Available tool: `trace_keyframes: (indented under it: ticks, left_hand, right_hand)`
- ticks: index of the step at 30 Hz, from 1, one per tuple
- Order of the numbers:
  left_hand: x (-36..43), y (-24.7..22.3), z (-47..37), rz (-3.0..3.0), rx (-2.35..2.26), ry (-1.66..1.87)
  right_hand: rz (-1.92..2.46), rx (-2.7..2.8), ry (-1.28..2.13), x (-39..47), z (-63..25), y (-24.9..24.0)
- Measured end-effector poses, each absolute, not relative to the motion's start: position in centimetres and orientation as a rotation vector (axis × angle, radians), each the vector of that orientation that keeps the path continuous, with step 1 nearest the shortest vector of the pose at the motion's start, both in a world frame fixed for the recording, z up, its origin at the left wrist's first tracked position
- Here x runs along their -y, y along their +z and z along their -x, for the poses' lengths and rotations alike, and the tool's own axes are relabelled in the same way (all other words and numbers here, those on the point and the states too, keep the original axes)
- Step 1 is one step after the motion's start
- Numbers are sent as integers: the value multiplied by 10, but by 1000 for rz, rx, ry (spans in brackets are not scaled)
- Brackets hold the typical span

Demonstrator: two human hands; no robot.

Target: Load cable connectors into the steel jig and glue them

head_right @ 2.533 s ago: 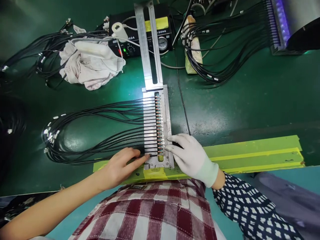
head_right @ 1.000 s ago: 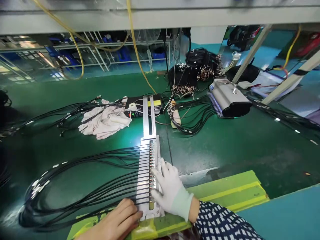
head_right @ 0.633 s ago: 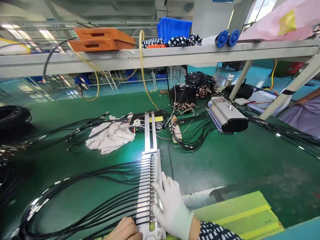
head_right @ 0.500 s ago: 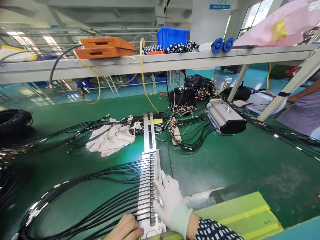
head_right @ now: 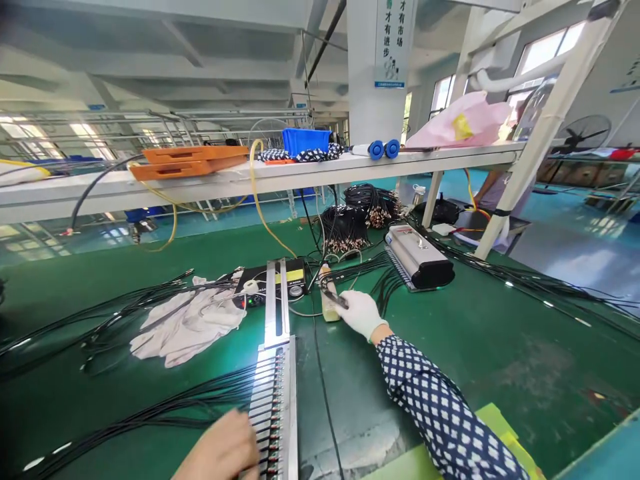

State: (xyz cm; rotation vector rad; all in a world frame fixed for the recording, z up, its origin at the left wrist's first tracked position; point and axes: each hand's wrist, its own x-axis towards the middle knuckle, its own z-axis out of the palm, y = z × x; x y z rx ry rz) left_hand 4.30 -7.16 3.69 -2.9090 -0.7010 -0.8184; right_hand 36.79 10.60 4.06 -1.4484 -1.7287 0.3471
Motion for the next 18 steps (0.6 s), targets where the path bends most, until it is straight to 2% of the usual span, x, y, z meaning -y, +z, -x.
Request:
trace_keyframes:
  ticks: [4, 6, 10, 14, 18]
  left_hand:
    - [-8, 70, -112, 3035, 1274, -782]
    - [-52, 75, -155, 2938, 1826, -596]
    - [-117, 77, -223, 2766, 2196, -570]
    - [-120, 81, -229, 2801, 2264, -678]
    - [-56, 76, -158, 3057, 1906, -913]
  right_hand:
    - [1407, 1197, 381, -116, -418, 43]
    - [1371, 920, 374, -109, -441, 40]
    - [1243, 595, 382, -82, -466, 23]
    - [1121, 428, 418, -77, -474, 12]
    - [1080, 322, 481, -87, -480, 6]
